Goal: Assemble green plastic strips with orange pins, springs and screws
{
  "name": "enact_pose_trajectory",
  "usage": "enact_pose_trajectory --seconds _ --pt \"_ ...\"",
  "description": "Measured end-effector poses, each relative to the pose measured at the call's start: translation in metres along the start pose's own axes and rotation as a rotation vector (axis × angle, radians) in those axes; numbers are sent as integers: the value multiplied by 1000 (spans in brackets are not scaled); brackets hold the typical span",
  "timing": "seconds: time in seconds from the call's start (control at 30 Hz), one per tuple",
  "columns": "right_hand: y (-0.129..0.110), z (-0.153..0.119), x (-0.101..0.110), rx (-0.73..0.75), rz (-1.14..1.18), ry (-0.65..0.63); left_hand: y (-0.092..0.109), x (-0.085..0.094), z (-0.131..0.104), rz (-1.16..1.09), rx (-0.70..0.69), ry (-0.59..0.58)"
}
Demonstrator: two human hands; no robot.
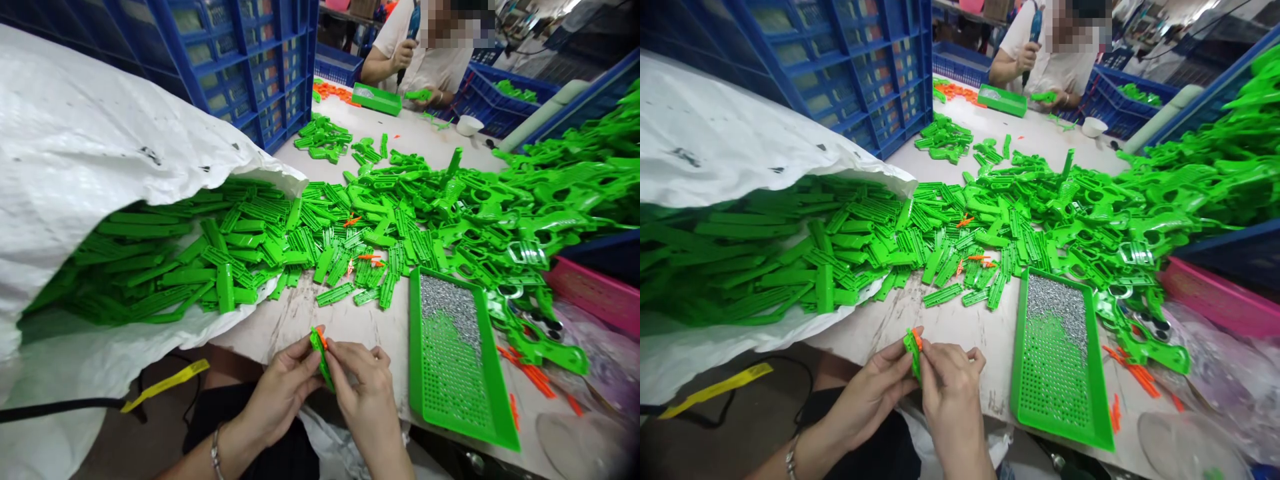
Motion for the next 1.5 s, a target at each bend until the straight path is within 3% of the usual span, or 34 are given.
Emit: enact_pose_trajectory --seconds 0.13,0.33,0.43,0.6,0.73,0.9,1.03,1.13,1.3,1.5 --pt "-6 -4 3 -7 -105 -56 1 0 2 21 2 -17" --pt "-1 3 10 -175 86 -367 5 4 4 -30 81 -30" --pt "3 9 8 -178 84 -318 6 3 4 -14 76 -26" --pt "-2 6 4 -35 -116 -46 5 0 8 50 61 -28" --pt "7 15 5 34 -175 -133 5 3 10 5 96 -1" --pt "20 58 -1 57 -312 -65 11 10 8 -11 91 91" --pt "16 79 -11 156 -324 -156 18 12 5 -80 87 100" --pt "15 71 -9 190 -260 -175 22 15 4 -95 93 127" --pt "33 24 3 190 -159 -100 23 21 4 -90 80 116" --pt "43 -5 3 137 -387 -78 18 20 5 -58 68 68"
Point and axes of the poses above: each hand's wrist, its own z-axis towards the middle knuckle, its own x-axis out of the back of the hand, y = z × x, the point moved 2 cm from there along z, towards the middle knuckle, and after that the axes turned 9 degrees about -x, right-handed, at the moved point
